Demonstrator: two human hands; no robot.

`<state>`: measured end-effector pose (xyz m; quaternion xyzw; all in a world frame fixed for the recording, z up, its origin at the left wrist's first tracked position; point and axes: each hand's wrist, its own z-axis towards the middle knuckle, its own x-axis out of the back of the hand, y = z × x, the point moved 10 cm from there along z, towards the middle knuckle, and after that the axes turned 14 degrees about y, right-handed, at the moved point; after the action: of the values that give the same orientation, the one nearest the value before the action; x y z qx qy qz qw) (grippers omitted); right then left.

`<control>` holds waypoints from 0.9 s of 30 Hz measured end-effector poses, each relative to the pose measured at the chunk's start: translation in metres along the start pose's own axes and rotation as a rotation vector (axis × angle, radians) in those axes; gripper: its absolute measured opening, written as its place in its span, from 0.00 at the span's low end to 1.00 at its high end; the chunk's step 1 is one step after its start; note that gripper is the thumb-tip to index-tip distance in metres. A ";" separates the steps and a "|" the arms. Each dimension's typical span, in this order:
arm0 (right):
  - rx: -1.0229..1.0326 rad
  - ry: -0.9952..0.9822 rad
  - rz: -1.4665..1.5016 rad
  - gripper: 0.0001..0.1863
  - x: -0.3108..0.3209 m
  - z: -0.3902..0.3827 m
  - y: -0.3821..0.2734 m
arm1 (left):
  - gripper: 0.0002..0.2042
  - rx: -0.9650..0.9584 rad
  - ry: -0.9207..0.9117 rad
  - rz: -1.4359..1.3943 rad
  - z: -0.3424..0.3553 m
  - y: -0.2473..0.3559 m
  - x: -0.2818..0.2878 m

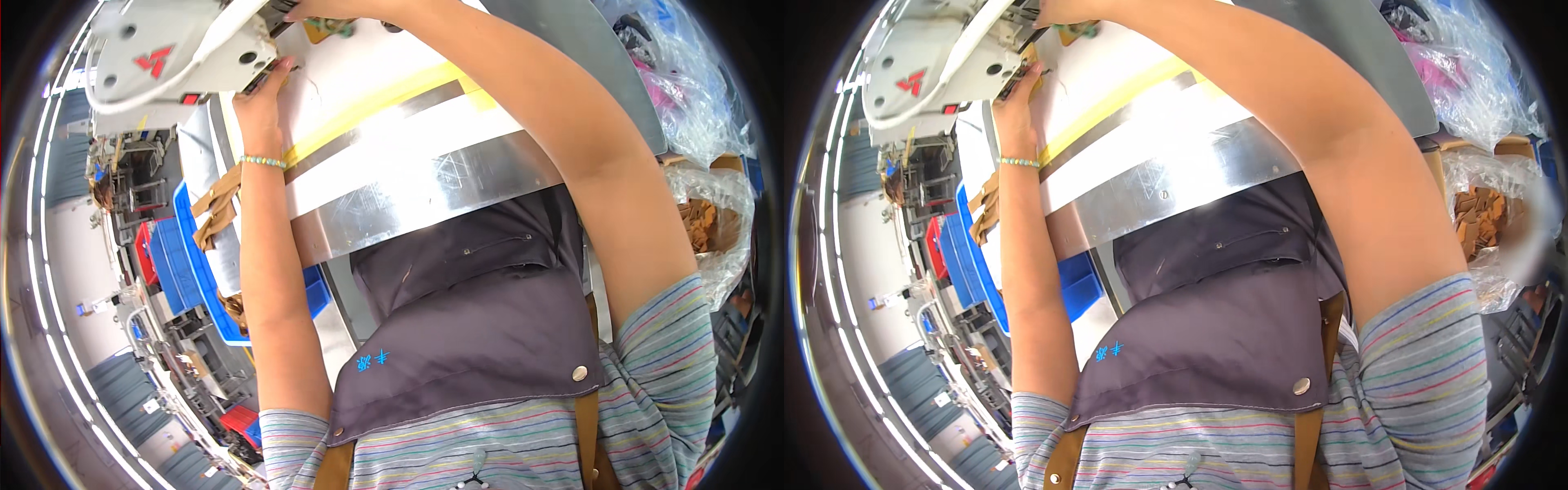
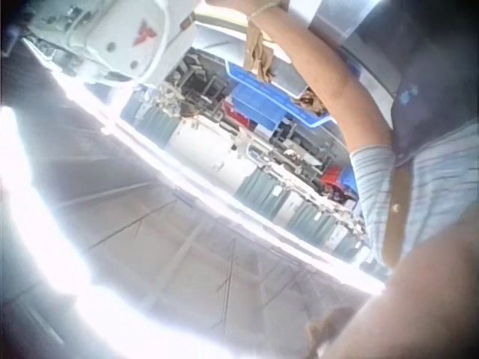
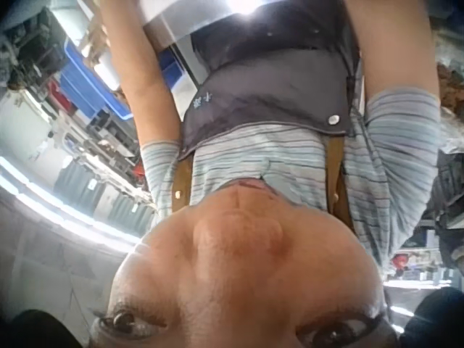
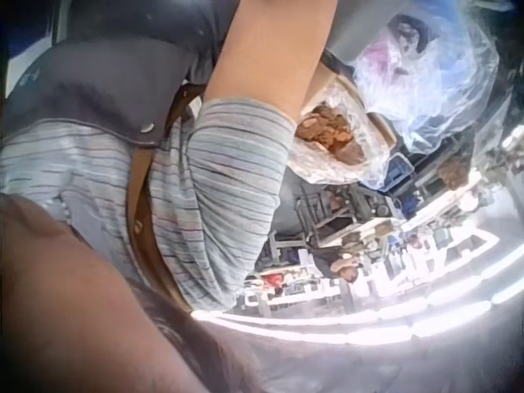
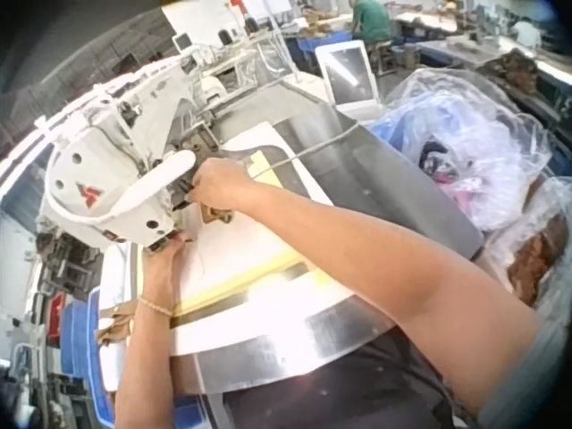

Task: Sewing a leather strap using an industrial sewing machine and trimming thread with snips.

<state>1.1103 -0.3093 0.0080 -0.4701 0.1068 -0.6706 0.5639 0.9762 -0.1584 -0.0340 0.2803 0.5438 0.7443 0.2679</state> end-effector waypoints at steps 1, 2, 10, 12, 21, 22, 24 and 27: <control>-0.192 -0.089 0.255 0.17 -0.009 0.001 0.014 | 0.13 0.011 0.024 -0.026 0.000 -0.001 0.002; -0.202 -0.080 0.264 0.17 -0.007 0.003 0.018 | 0.14 0.018 0.072 -0.039 0.001 -0.001 0.007; 0.079 -0.087 -0.132 0.12 0.036 -0.001 0.025 | 0.16 0.021 0.074 -0.020 0.001 -0.003 0.010; 0.037 -0.118 -0.295 0.10 0.037 -0.006 0.033 | 0.16 0.031 0.073 -0.009 0.001 -0.005 0.010; 0.422 -0.534 -0.215 0.10 -0.004 -0.033 -0.038 | 0.17 0.051 0.050 -0.062 0.001 -0.007 0.010; 0.224 -0.759 -0.299 0.10 -0.015 -0.041 -0.018 | 0.18 0.055 0.046 -0.051 0.000 -0.007 0.010; 0.359 -0.683 -0.271 0.09 -0.016 -0.033 -0.031 | 0.18 0.052 0.039 -0.036 0.000 -0.005 0.008; 0.488 -0.543 -0.221 0.09 -0.015 -0.024 -0.035 | 0.18 0.045 0.060 -0.022 -0.003 -0.003 0.009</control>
<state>1.0681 -0.2933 0.0112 -0.4912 -0.2606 -0.5843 0.5911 0.9680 -0.1526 -0.0365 0.2575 0.5712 0.7370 0.2534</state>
